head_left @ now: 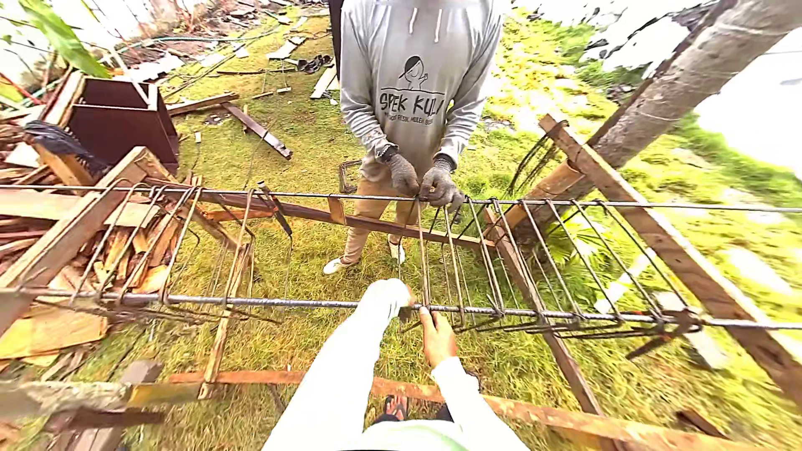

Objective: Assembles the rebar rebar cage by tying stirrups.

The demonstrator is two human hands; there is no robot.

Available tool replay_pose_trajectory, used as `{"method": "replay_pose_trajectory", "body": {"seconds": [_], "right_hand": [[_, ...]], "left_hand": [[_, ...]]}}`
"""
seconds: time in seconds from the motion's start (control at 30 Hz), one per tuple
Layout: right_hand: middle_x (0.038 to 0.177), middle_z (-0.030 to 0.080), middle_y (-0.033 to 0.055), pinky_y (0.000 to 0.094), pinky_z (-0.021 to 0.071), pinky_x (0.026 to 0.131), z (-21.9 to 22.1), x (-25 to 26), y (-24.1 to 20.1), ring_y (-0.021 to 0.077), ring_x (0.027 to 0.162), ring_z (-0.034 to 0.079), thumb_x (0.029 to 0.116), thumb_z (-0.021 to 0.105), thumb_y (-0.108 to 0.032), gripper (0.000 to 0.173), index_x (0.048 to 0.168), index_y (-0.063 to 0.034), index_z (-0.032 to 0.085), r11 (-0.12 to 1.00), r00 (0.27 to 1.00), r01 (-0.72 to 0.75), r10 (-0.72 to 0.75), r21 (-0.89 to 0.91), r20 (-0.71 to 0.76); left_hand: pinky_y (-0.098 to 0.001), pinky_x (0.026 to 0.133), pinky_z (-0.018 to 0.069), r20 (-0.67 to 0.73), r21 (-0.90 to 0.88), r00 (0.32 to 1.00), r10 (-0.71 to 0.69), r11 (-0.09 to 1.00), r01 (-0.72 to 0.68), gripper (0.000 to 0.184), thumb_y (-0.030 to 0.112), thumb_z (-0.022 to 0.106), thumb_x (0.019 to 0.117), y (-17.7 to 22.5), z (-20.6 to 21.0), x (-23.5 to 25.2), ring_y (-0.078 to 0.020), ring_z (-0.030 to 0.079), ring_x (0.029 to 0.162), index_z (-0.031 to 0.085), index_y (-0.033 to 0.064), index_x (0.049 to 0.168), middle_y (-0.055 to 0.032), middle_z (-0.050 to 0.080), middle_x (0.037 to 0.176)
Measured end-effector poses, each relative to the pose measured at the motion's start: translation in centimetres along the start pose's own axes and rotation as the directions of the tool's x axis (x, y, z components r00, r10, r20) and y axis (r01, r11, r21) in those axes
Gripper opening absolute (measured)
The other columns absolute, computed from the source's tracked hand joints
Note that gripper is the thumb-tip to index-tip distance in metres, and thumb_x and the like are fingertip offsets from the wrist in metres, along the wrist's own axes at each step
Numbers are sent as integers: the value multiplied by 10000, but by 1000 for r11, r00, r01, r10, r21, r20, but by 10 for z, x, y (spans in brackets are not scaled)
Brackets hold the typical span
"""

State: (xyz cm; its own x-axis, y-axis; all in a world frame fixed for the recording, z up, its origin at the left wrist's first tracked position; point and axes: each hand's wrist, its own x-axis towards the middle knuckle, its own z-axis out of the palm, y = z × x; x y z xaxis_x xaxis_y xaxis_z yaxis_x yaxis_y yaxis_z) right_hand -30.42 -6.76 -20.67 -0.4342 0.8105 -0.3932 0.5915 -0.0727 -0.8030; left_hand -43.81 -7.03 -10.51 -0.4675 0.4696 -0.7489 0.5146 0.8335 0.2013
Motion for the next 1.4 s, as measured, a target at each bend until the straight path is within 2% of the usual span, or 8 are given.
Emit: {"method": "replay_pose_trajectory", "body": {"seconds": [0.13,0.3,0.47,0.63,0.8,0.97,1.13,1.4], "right_hand": [[1237,644,238,548,473,1038,0,1,-1,364,1184,617,1093,449,-410,498,1226,16,670,999,1000,4,-4,-46,-18],[1235,644,233,530,473,1047,2,-3,1,363,1195,612,1097,436,-415,507,1232,19,661,996,1000,27,-28,-82,-9],[1256,648,229,528,467,1068,-5,-3,-3,355,1213,615,1094,444,-429,512,1250,6,665,992,999,29,-26,-121,22],[1219,669,221,518,475,1055,-9,1,0,345,1179,633,1089,460,-432,509,1230,10,670,993,998,39,-33,-107,55],[1099,685,205,511,508,957,-19,12,13,306,1032,661,1095,470,-349,427,1186,17,673,997,984,78,-78,6,157],[1123,642,182,387,512,774,-31,17,18,201,838,595,1115,413,-214,405,1422,15,545,994,968,-20,-8,111,250],[1226,706,177,488,512,1035,-36,-1,0,292,1130,685,1070,466,-157,357,1360,-44,640,960,987,61,-17,-275,158],[1200,708,187,526,511,1012,-52,1,-38,324,1154,675,1071,437,-242,366,1252,-47,687,815,957,57,120,-577,264]], "left_hand": [[-377,777,586,83,-361,995,54,932,-20,407,435,718,912,-21,16,71,-173,715,920,728,137,1189,-57,740,1081],[-485,995,502,50,-324,998,39,946,-21,518,444,732,892,-23,20,73,-256,635,1175,692,82,1260,-132,675,1262],[-470,1039,492,-115,-489,935,335,800,-347,353,266,656,996,-40,32,70,-274,654,1140,684,10,1238,-184,688,1217],[-450,1069,483,-453,-436,836,308,741,-510,221,272,659,983,-52,70,37,-177,676,1133,778,161,1133,-40,753,1136],[-449,1220,284,-514,-142,677,526,727,-672,448,262,747,881,-68,90,31,-180,546,1330,693,179,1318,1,684,1321],[-506,1186,315,-599,21,584,547,740,-672,441,328,763,886,-62,103,39,-225,572,1319,701,145,1282,-39,683,1331],[-487,1168,355,-707,37,472,527,693,-720,317,297,766,885,-63,119,51,-204,619,1254,762,159,1170,2,724,1255],[-455,1133,372,-724,-28,496,479,699,-715,234,303,768,883,-58,115,53,-155,632,1191,787,188,1086,52,736,1204]]}}
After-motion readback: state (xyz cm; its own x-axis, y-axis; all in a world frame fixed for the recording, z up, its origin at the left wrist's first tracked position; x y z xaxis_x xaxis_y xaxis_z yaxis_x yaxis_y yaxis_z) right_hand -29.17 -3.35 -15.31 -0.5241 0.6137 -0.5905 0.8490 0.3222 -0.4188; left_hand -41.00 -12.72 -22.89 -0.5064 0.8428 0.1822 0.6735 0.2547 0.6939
